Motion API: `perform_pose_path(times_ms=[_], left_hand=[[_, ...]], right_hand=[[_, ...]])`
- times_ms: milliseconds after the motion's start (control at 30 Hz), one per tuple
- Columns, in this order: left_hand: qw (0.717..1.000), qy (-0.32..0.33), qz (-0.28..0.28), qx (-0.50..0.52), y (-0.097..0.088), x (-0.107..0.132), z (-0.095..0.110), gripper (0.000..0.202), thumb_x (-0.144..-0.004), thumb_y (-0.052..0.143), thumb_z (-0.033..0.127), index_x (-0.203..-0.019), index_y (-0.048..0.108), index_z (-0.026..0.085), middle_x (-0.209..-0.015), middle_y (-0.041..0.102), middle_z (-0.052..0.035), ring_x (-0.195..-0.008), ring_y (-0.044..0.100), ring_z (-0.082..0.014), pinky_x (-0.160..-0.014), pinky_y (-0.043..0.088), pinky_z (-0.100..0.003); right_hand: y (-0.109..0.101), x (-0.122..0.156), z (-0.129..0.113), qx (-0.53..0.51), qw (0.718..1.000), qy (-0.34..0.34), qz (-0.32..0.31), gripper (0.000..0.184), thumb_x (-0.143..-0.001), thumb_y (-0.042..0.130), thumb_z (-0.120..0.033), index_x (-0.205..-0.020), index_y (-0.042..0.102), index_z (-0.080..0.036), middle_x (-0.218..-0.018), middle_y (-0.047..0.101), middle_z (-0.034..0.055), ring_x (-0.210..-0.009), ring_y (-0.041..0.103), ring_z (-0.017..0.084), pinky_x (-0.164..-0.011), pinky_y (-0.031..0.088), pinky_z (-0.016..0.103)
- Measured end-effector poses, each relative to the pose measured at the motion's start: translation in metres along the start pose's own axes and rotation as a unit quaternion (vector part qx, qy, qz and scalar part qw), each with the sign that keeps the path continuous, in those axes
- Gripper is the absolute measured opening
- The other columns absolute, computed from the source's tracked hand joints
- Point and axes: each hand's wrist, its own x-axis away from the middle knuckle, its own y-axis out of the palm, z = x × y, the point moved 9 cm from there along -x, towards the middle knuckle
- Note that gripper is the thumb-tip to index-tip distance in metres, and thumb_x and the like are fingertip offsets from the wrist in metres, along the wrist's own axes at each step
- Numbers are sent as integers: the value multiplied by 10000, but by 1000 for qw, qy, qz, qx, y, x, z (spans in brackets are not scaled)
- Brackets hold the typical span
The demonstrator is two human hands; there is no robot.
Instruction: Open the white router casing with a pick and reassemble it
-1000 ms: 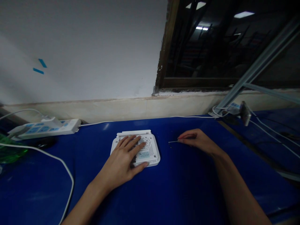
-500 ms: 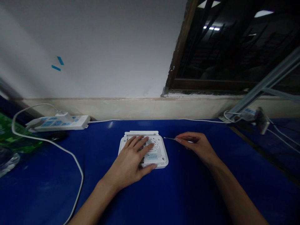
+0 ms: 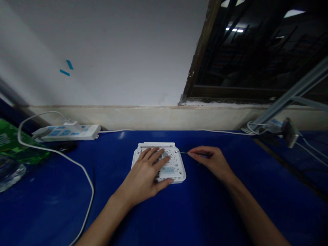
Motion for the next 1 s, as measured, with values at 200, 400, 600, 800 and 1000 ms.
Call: perform_pose_path(times_ms=[200,400,600,800,1000], left_hand=[[1000,1,4,0,1,0,1,662,-930,611,600,-1492,496,269,-1592,419,-98,-1483,361,-334,-1222,287,-585],[1000,0,1,1,0,0,1,655,-928,626,580,-1486,506,259,-1590,420,-106,-1477,370,-342,-1220,290,-586],[1000,3,2,0,0,0,1,656,-927,621,592,-1481,509,259,-1586,425,-109,-1475,374,-338,-1216,292,-589],[1000,5,8,2,-1,0,2,658,-928,622,592,-1485,501,263,-1585,426,-111,-1475,373,-344,-1205,303,-604],[1000,1,0,1,-1,0,1,653,-930,622,584,-1493,491,280,-1592,416,-102,-1481,366,-335,-1217,289,-591]], right_hand=[[0,0,-1,7,1000,4,-11,247,-760,815,-449,-880,815,-233,-942,805,66,-906,748,268,-898,571,414],[-5,-1,0,6,1000,12,0,259,-748,825,-451,-865,812,-221,-900,803,66,-873,749,262,-870,576,404],[4,0,2,4,1000,1,-20,236,-785,800,-441,-888,809,-229,-945,803,59,-910,744,246,-906,564,396],[-1,1,1,24,1000,-8,-7,232,-789,793,-441,-891,814,-234,-954,805,62,-914,747,261,-905,568,409],[-8,-1,0,30,999,-10,5,258,-785,786,-465,-900,816,-235,-964,806,69,-924,753,281,-914,577,436]])
